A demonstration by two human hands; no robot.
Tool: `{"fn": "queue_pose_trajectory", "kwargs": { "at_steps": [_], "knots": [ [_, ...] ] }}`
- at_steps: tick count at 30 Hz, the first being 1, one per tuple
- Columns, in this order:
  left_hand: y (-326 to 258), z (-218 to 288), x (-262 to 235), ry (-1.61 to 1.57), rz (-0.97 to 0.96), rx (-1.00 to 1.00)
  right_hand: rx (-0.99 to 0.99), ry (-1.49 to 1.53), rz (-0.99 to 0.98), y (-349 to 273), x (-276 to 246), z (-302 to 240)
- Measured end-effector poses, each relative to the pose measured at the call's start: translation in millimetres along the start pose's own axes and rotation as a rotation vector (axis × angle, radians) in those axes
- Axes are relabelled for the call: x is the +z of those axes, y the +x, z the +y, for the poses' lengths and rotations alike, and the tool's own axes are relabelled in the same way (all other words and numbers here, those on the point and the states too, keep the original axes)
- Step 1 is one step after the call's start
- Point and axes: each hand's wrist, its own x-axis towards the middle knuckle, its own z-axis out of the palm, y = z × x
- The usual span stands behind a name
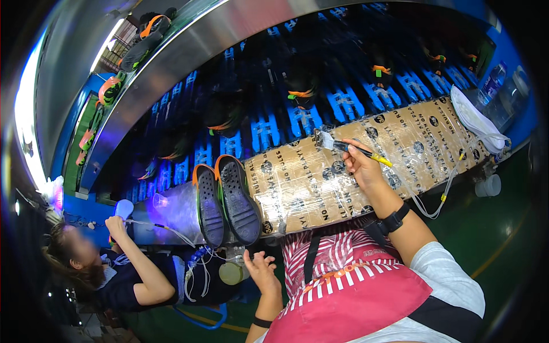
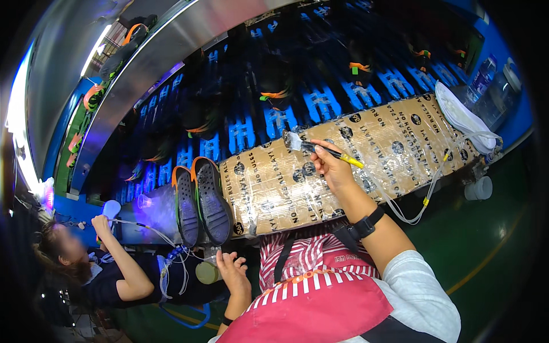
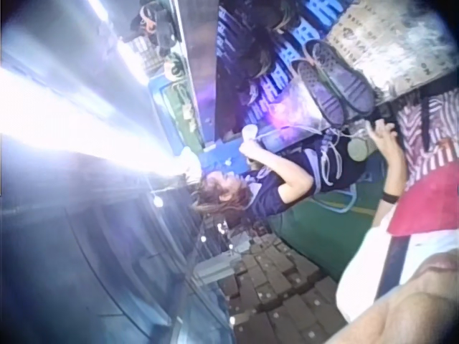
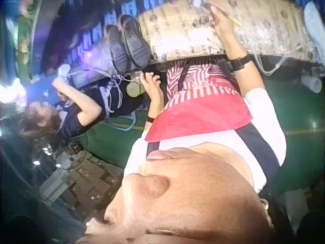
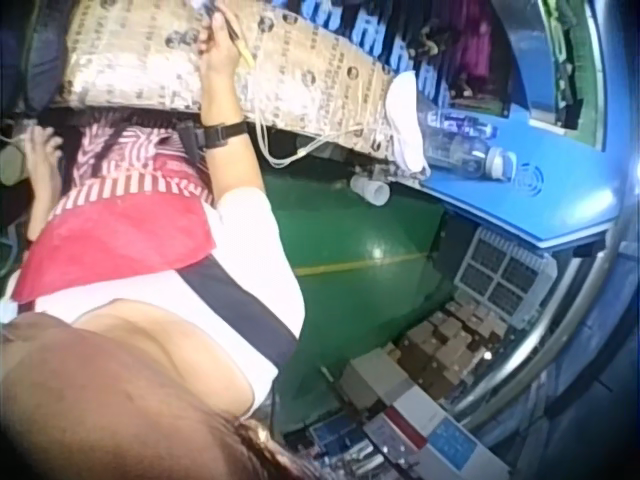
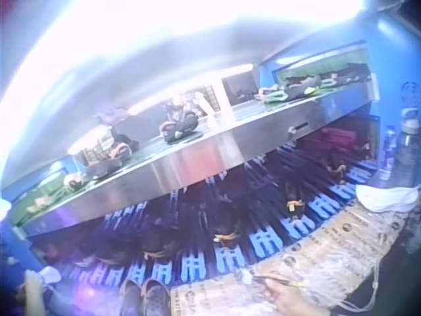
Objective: Applying adhesive or treatment liquid to the soles of shoes using a brush and a gravity-fed dispenser on a manufacturing line.
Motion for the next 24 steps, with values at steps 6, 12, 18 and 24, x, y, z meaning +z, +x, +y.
{"fn": "queue_pose_trajectory", "kwargs": {
  "at_steps": [6, 12, 18, 24],
  "knots": [
    [45.3, -19.2, 9.4, 0.237, -0.119, 0.169, 0.006, -0.085, 0.010, -1.4, 2.6, -0.4],
    [61.3, -16.3, 17.5, 0.108, -0.096, 0.365, -0.012, -0.155, 0.015, -2.9, 5.3, -1.6],
    [46.7, 9.6, 33.9, 0.032, -0.057, 0.524, -0.009, -0.174, -0.001, -4.1, 7.3, -3.2],
    [57.2, 40.5, 56.0, -0.042, 0.034, 0.580, -0.003, -0.169, 0.004, -5.7, 8.4, -4.8]
  ]
}}
